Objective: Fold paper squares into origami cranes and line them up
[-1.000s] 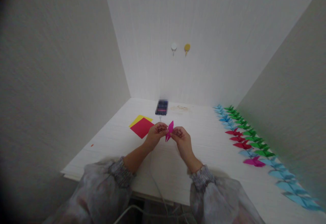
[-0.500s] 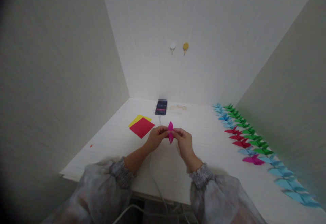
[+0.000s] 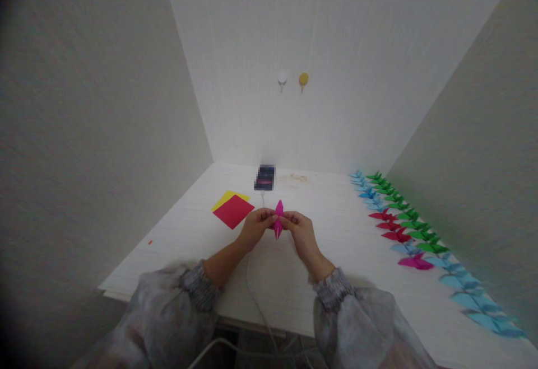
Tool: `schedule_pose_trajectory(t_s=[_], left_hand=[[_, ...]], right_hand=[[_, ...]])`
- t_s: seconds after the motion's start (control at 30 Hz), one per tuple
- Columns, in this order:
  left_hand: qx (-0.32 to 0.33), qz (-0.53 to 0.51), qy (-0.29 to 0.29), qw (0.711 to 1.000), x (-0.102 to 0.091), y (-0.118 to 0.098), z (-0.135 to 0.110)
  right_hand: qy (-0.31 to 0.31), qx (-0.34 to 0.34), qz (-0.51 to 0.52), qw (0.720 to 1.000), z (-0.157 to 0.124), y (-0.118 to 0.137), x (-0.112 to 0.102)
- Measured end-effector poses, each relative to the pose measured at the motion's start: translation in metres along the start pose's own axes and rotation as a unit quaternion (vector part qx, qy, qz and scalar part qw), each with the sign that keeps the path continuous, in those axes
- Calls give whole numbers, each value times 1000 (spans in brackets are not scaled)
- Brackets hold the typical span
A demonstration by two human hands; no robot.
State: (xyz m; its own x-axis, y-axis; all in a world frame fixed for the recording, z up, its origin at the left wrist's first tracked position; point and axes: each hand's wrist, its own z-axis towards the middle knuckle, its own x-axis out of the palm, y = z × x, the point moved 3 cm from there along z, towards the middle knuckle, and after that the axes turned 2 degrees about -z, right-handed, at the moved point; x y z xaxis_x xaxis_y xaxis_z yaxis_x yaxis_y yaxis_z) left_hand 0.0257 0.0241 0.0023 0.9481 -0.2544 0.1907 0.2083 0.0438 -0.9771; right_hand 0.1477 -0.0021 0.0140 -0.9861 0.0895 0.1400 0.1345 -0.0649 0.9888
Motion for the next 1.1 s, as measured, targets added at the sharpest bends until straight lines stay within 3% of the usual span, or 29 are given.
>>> schedule_pose_trajectory(t_s=[0.13, 0.33, 0.53, 0.73, 0.9, 1.1], left_hand=[[-2, -21, -7, 1000, -2, 1, 1], [21, -22, 23, 999, 0, -4, 0], [25, -63, 55, 996, -1, -11, 0], [39, -65, 77, 994, 0, -14, -3], [13, -58, 98, 993, 1, -15, -4], [45, -58, 93, 993, 0, -21, -6]], right_hand=[[16, 14, -7, 1000, 0, 0, 1], [-11, -34, 22, 999, 0, 3, -2], [44, -55, 26, 997, 1, 6, -4], [56, -66, 9, 996, 0, 9, -6], [86, -63, -10, 994, -2, 12, -7], [86, -137, -57, 985, -3, 14, -12]])
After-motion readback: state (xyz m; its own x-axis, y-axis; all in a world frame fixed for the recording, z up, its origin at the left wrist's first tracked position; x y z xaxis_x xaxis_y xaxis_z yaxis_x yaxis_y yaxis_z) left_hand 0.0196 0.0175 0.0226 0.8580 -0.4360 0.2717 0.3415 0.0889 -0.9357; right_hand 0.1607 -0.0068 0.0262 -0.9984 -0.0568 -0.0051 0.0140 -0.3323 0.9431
